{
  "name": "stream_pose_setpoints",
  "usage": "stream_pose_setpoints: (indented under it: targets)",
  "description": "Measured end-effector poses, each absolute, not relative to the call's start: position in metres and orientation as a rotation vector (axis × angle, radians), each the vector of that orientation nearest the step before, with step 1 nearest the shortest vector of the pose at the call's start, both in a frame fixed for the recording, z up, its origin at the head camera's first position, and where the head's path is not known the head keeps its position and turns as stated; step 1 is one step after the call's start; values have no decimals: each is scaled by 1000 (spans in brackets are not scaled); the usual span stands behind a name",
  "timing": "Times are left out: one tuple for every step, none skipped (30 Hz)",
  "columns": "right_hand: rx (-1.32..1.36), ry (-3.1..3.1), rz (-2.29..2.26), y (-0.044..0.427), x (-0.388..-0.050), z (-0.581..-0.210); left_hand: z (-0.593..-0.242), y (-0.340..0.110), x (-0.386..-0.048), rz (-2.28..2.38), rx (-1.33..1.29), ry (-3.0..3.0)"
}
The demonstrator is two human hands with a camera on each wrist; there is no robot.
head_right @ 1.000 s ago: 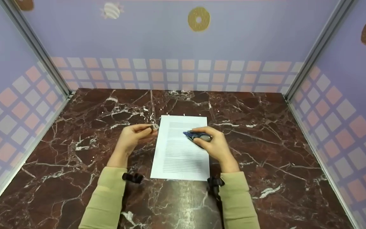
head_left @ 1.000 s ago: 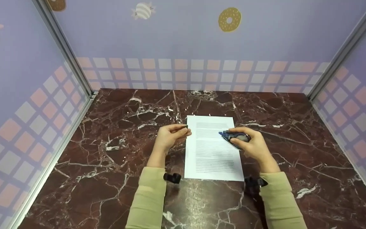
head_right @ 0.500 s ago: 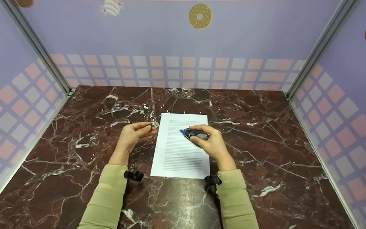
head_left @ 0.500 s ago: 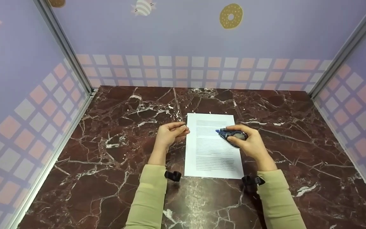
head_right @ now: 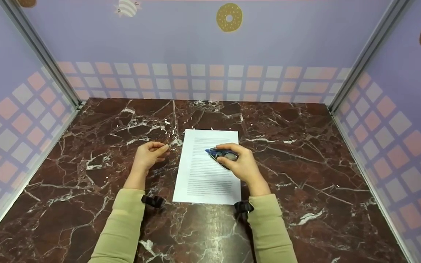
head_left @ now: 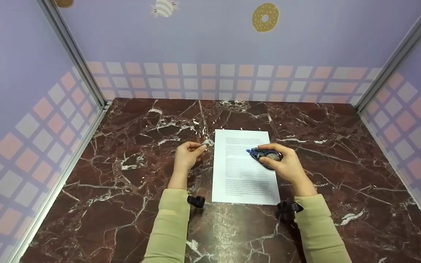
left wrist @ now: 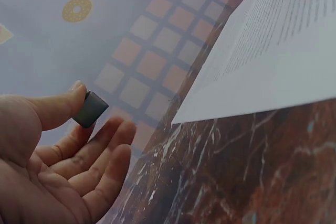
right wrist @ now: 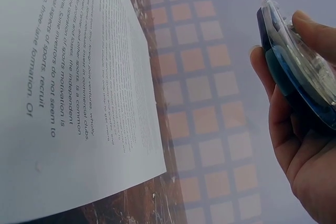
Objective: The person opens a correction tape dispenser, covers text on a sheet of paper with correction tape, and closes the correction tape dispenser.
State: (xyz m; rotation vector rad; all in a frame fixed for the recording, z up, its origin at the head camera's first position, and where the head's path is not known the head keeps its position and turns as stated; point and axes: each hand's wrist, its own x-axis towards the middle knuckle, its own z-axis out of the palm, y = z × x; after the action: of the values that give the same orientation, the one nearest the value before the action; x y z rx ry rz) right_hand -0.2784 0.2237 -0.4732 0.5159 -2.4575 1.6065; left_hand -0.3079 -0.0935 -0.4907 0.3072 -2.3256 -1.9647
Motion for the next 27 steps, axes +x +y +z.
stream_pose_setpoints:
  targets:
    - [521, -2460, 1607, 224, -279, -474, -492, -95, -308, -1949, 322, -2331]
    - [526, -2465, 1603, 224, -279, -474, -493, -96, -309, -1932, 336, -2339]
    - [529, -2468, 1598, 224, -279, -474, -494, -97, -309, -1914, 347, -2350]
    - [531, -2470, 1591, 224, -279, -474, -495, -97, -309, -1900, 354, -2359]
    - [534, -2474, 1582, 224, -278, -474, -497, -98, -310, -1882, 358, -2373]
    - [534, -2478, 1574, 224, -278, -474, -498, -99, -310, -1867, 361, -2386]
    - [533, -2479, 1574, 223, -278, -473, -499, -99, -311, -1853, 365, -2397]
    - [532, -2480, 1574, 223, -278, -473, -500, -100, -310, -1838, 370, -2406]
    - [529, -2480, 1575, 223, -278, -473, -500, -100, -310, -1820, 374, -2415]
    - [530, -2480, 1578, 222, -278, -473, -501, -101, -310, -1799, 378, -2427]
    - [530, -2482, 1584, 222, -277, -473, -502, -101, -309, -1761, 380, -2448]
    - [528, -2483, 1588, 222, -277, -473, -502, -102, -309, -1722, 384, -2471]
    - [530, -2482, 1591, 222, -277, -474, -502, -102, -308, -1672, 390, -2503]
    - [531, -2484, 1592, 222, -277, -474, -503, -103, -307, -1604, 400, -2547]
    - [534, -2486, 1591, 221, -277, -474, -503, -103, -307, -1534, 411, -2594]
    - [536, -2487, 1591, 221, -277, -474, -503, -104, -306, -1465, 427, -2640]
    - [537, -2488, 1592, 221, -277, -473, -504, -105, -306, -1390, 441, -2687]
    - [537, -2490, 1590, 221, -277, -473, -504, -105, -305, -1336, 457, -2725]
    - [539, -2492, 1589, 221, -277, -473, -505, -106, -305, -1282, 474, -2759]
    - [539, -2495, 1587, 221, -277, -473, -505, -106, -305, -1232, 485, -2788]
    - [539, -2499, 1582, 221, -277, -473, -505, -106, -305, -1203, 490, -2808]
    - [538, -2502, 1576, 220, -277, -473, -506, -106, -305, -1177, 491, -2824]
    - [538, -2504, 1570, 220, -277, -474, -506, -107, -305, -1153, 491, -2836]
    - [539, -2507, 1561, 220, -277, -474, -506, -107, -305, -1139, 492, -2843]
    - [542, -2508, 1555, 220, -277, -474, -506, -107, -305, -1121, 493, -2849]
    - [543, -2508, 1550, 220, -277, -473, -507, -107, -305, -1105, 492, -2853]
    - [546, -2507, 1545, 220, -277, -473, -507, -107, -305, -1090, 490, -2854]
